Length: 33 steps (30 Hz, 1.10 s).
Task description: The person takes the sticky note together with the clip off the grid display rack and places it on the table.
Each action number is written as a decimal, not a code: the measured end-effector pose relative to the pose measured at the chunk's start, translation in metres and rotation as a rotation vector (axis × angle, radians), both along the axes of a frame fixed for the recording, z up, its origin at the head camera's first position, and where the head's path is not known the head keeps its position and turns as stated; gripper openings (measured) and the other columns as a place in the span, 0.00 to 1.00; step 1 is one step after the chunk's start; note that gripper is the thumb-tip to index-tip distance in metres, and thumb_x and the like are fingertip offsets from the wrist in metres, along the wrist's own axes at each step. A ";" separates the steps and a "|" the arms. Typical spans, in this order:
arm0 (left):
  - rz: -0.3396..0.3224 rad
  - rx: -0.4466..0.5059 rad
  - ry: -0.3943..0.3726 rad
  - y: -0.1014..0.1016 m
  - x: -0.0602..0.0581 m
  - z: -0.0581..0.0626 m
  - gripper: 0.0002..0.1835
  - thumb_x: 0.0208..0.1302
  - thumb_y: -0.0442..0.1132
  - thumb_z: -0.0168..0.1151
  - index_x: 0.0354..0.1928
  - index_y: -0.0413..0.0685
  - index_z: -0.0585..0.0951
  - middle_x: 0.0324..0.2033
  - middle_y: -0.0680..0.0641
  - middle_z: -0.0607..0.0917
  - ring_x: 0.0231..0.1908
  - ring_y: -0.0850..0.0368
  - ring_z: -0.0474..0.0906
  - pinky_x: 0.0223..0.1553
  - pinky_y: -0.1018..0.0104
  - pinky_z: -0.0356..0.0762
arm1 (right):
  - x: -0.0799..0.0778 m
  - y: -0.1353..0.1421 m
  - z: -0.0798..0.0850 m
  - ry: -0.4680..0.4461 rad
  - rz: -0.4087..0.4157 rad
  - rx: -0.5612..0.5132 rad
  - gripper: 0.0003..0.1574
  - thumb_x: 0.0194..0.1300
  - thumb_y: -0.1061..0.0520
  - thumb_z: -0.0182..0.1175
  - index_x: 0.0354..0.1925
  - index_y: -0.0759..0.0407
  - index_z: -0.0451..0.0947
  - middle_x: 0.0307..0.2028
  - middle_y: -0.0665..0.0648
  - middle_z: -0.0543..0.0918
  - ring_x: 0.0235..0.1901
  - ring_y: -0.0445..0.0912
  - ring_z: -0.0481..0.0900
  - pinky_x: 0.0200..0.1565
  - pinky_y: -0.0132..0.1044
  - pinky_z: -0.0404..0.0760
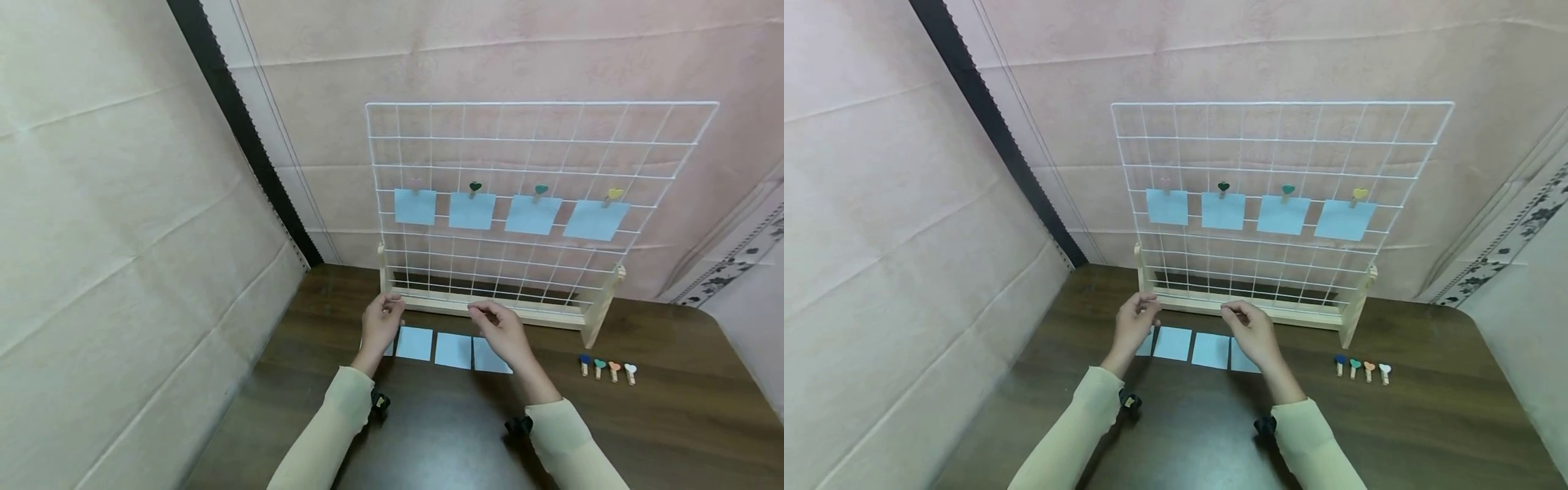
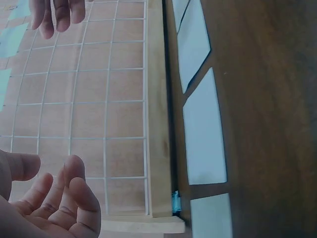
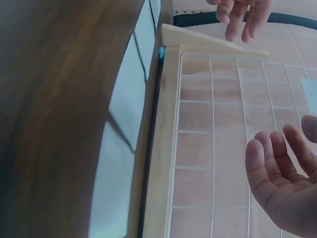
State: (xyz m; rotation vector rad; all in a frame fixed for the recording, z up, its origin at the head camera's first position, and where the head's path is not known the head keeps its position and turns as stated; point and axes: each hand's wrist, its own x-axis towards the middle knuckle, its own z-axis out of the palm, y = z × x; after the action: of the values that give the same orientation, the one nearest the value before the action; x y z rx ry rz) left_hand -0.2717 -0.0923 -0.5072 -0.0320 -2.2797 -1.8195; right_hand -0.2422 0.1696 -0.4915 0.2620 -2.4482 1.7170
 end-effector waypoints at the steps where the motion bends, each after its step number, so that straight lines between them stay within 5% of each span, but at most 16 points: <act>1: -0.003 0.003 0.001 -0.002 0.000 0.001 0.13 0.76 0.39 0.63 0.54 0.40 0.85 0.42 0.42 0.89 0.36 0.32 0.88 0.33 0.65 0.82 | -0.002 -0.003 0.002 0.007 0.004 0.009 0.20 0.80 0.51 0.60 0.58 0.65 0.84 0.49 0.63 0.86 0.43 0.47 0.83 0.41 0.37 0.87; 12: -0.002 -0.043 0.073 -0.008 -0.010 0.022 0.12 0.77 0.39 0.63 0.55 0.41 0.84 0.46 0.41 0.88 0.31 0.44 0.88 0.29 0.66 0.79 | -0.012 -0.013 0.019 0.069 0.042 0.031 0.21 0.81 0.49 0.59 0.59 0.63 0.84 0.52 0.64 0.85 0.49 0.55 0.83 0.45 0.47 0.89; 17: -0.007 -0.077 0.092 -0.009 -0.015 0.030 0.12 0.77 0.40 0.62 0.56 0.42 0.84 0.48 0.42 0.88 0.31 0.51 0.88 0.30 0.66 0.80 | -0.016 -0.016 0.021 0.100 0.029 0.081 0.19 0.81 0.50 0.59 0.57 0.62 0.85 0.52 0.62 0.86 0.50 0.54 0.82 0.46 0.44 0.86; 25: -0.030 -0.055 0.117 -0.007 -0.021 0.043 0.15 0.77 0.39 0.62 0.58 0.39 0.83 0.49 0.40 0.88 0.34 0.39 0.89 0.27 0.69 0.79 | -0.026 -0.024 0.032 0.154 0.031 0.125 0.19 0.81 0.51 0.60 0.58 0.62 0.84 0.52 0.61 0.88 0.51 0.55 0.83 0.50 0.51 0.82; 33: -0.037 -0.075 0.127 -0.004 -0.028 0.057 0.16 0.78 0.41 0.61 0.60 0.41 0.82 0.52 0.42 0.87 0.30 0.55 0.87 0.27 0.69 0.79 | -0.036 -0.035 0.055 0.215 0.072 0.125 0.20 0.82 0.50 0.58 0.59 0.62 0.84 0.47 0.59 0.87 0.44 0.52 0.82 0.44 0.43 0.81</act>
State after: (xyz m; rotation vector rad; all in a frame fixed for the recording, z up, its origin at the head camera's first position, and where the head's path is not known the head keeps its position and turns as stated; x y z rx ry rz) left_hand -0.3000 -0.0966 -0.4507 -0.1975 -2.2707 -1.6969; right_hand -0.2783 0.1349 -0.4362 0.5262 -2.4161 1.4757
